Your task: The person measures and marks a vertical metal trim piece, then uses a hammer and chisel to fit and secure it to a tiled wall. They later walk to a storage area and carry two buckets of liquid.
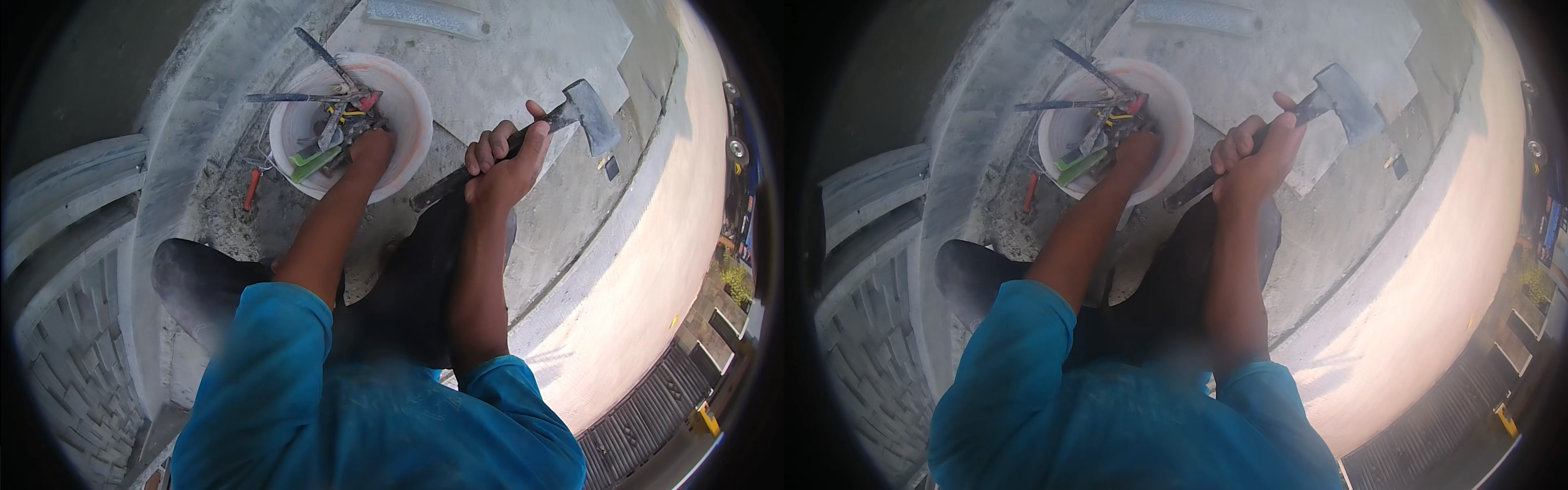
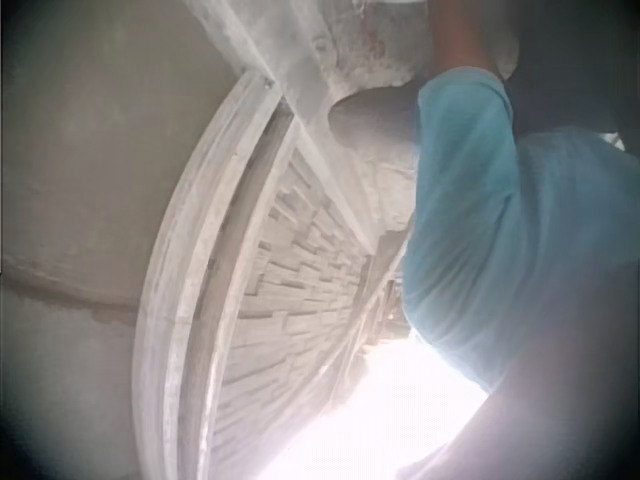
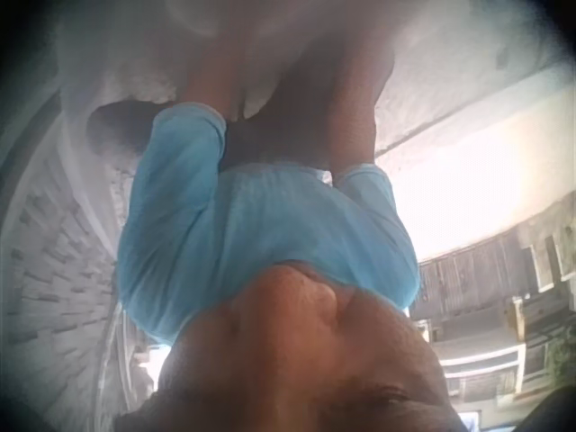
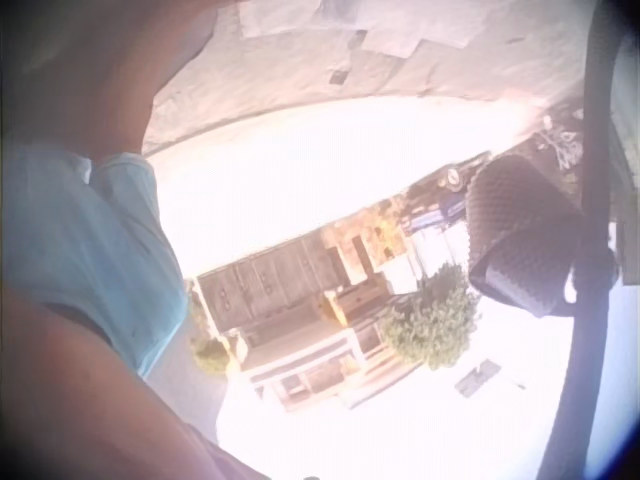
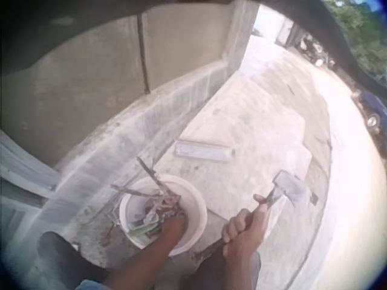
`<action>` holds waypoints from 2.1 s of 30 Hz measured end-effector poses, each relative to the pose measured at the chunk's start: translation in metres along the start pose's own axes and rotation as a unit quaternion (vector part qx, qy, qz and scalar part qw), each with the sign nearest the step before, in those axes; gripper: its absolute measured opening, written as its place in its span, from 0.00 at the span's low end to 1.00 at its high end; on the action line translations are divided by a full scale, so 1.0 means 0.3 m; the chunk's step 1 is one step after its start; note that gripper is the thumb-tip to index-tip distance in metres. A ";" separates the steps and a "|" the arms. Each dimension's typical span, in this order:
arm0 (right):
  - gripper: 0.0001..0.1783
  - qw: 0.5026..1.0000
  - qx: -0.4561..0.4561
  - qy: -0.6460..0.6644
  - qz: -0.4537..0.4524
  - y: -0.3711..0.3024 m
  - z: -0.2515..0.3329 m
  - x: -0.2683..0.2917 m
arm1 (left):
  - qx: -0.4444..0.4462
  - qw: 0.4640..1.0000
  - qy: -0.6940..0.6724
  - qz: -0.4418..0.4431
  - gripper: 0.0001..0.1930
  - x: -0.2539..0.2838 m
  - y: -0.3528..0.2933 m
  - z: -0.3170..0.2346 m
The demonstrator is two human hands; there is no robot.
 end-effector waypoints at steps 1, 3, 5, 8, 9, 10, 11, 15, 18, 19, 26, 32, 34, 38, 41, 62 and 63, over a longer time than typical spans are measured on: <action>0.20 1.000 0.004 -0.007 0.002 -0.005 -0.001 -0.004 | -0.006 1.000 0.011 0.009 0.17 -0.004 0.023 -0.010; 0.21 1.000 0.006 -0.003 0.013 -0.025 -0.001 -0.001 | -0.003 1.000 0.010 0.007 0.18 -0.045 0.056 -0.017; 0.21 1.000 -0.010 -0.026 0.005 -0.041 0.011 0.002 | 0.038 0.999 -0.028 -0.018 0.18 -0.060 0.057 -0.037; 0.20 1.000 -0.007 -0.022 0.005 -0.041 0.001 0.016 | -0.016 0.998 -0.042 -0.043 0.15 -0.078 0.066 -0.025; 0.21 0.999 -0.017 -0.039 -0.007 -0.051 0.006 -0.007 | -0.038 0.998 -0.021 -0.044 0.15 -0.084 0.074 -0.012; 0.21 0.999 -0.021 -0.040 -0.006 -0.058 0.004 -0.024 | -0.060 0.997 -0.003 -0.044 0.15 -0.086 0.074 -0.004; 0.21 0.999 -0.019 -0.039 -0.017 -0.056 0.003 -0.032 | -0.053 0.997 -0.031 -0.054 0.15 -0.067 0.071 -0.012; 0.20 0.998 -0.036 -0.045 -0.003 -0.057 -0.004 -0.078 | -0.040 0.992 -0.085 -0.082 0.14 -0.029 0.034 0.001; 0.20 0.999 -0.047 -0.014 0.010 -0.051 -0.008 -0.091 | -0.143 0.982 0.021 -0.124 0.10 0.024 -0.035 0.000; 0.20 0.998 -0.051 0.015 0.025 -0.045 -0.014 -0.083 | -0.149 0.981 -0.038 -0.122 0.09 0.069 -0.091 -0.008; 0.18 0.990 -0.120 0.050 0.058 0.007 -0.106 0.041 | -0.290 0.919 -0.239 -0.117 0.10 0.311 -0.390 0.010; 0.31 0.804 0.282 -0.493 0.174 -0.096 -0.092 -0.159 | -0.319 0.832 -0.390 -0.233 0.10 1.096 -1.052 -0.040; 0.29 0.726 0.418 -0.518 0.173 -0.215 0.231 -0.373 | -0.361 0.780 -0.423 -0.287 0.12 1.371 -1.296 -0.094; 0.31 0.936 0.151 -0.226 0.223 -0.415 0.870 -0.802 | -0.513 0.641 -0.359 -0.444 0.16 1.950 -1.891 -0.287; 0.27 0.941 0.095 -0.184 0.269 -0.523 1.265 -0.991 | -0.597 0.485 -0.245 -0.590 0.20 2.303 -2.377 -0.411; 0.28 0.819 0.129 -0.089 0.552 -0.744 2.387 -1.264 | -0.192 0.280 -0.073 -0.938 0.24 3.313 -2.991 -0.833; 0.28 0.817 0.130 -0.080 0.556 -0.757 2.386 -1.279 | -0.190 0.285 -0.074 -0.937 0.23 3.321 -2.995 -0.833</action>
Point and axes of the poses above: each hand's wrist, its own y-axis towards the middle knuckle, its own x-axis out of the back of the hand, z = x × y, the point moved 2 cm from there along y, towards the middle knuckle, and after that the axes turned 8 degrees about -y, right-handed, at the moved point
